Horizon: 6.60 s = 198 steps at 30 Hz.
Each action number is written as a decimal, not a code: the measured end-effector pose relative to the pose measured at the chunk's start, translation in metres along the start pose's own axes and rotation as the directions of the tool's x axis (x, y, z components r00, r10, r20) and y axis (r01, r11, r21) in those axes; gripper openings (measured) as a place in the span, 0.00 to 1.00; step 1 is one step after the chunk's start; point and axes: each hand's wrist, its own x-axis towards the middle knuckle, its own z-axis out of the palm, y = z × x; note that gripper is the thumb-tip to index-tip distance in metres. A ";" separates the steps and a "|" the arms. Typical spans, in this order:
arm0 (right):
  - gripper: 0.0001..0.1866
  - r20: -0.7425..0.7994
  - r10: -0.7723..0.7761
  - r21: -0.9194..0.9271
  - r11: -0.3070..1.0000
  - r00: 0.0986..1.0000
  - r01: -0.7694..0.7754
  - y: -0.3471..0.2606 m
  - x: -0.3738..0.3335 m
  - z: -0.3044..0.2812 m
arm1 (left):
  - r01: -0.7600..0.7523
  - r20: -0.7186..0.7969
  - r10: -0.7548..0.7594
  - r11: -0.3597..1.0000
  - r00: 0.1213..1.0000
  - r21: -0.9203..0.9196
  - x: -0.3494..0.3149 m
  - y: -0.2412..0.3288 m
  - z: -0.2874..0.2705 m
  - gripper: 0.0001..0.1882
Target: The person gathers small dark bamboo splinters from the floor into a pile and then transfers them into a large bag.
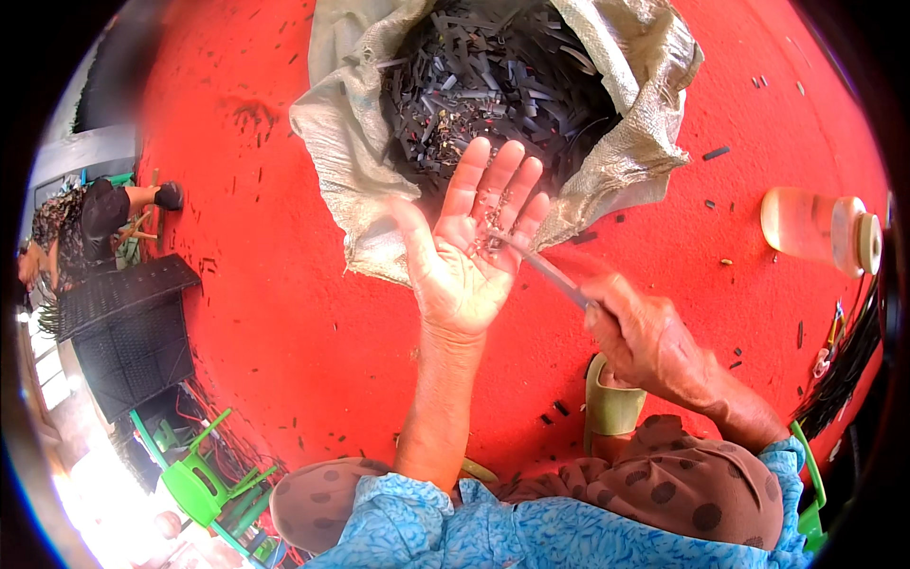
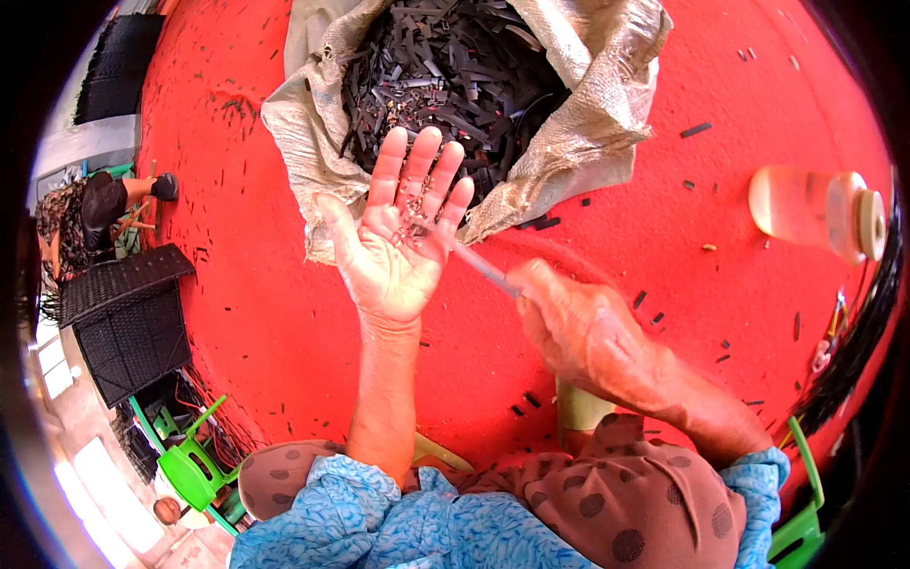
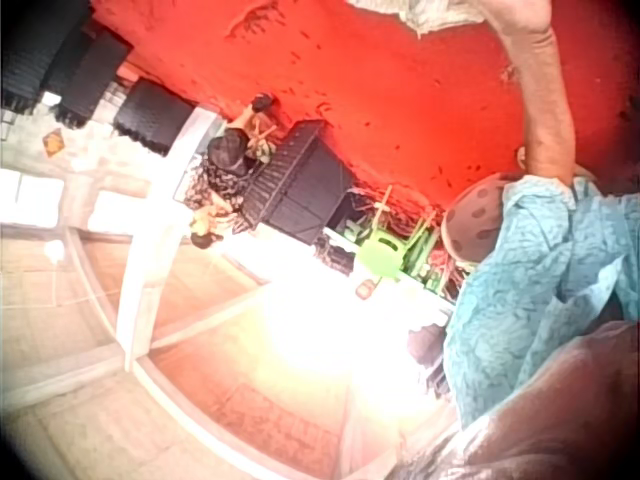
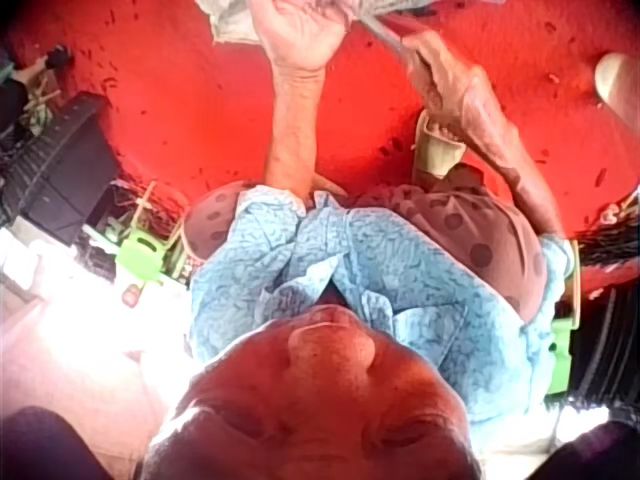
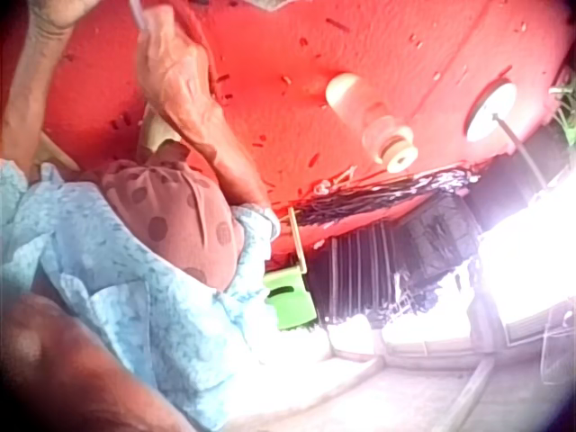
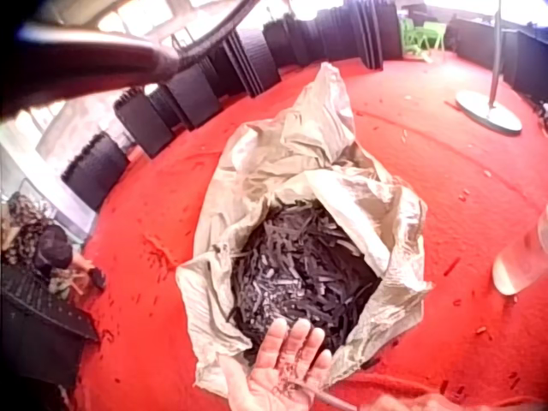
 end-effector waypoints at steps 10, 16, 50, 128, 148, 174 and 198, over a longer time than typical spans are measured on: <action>0.09 0.053 0.023 0.010 1.000 0.998 -0.024 0.003 -0.007 0.002 | -0.038 0.013 0.038 0.999 0.999 -0.006 0.001 0.005 -0.003 0.40; 0.08 -0.058 0.118 0.142 0.984 0.991 -0.109 0.003 -0.003 0.003 | -0.066 0.002 0.066 0.997 0.998 0.038 0.002 0.007 -0.002 0.39; 0.10 -0.261 -0.190 -0.017 0.981 0.947 0.192 0.014 0.050 0.001 | 0.063 -0.061 -0.061 0.997 0.996 0.037 0.000 -0.025 0.012 0.42; 0.12 0.332 0.287 0.904 0.176 0.899 -0.390 0.011 0.062 -0.008 | 0.042 -0.128 0.079 0.673 0.989 0.739 0.007 0.005 0.010 0.05; 0.16 0.420 0.354 0.658 0.516 0.836 -0.549 0.032 -0.005 0.042 | -0.172 0.280 0.410 -0.282 0.868 0.944 0.026 0.039 -0.006 0.22; 0.08 0.549 0.413 -0.057 0.886 0.727 -0.461 0.085 -0.096 0.100 | -0.128 -0.099 -0.339 -0.587 0.935 0.799 -0.179 0.143 -0.150 0.14; 0.06 0.356 0.510 0.080 0.818 0.783 -0.569 0.063 -0.089 0.105 | -0.649 0.339 -0.560 -0.570 0.756 0.504 -0.159 0.112 -0.168 0.04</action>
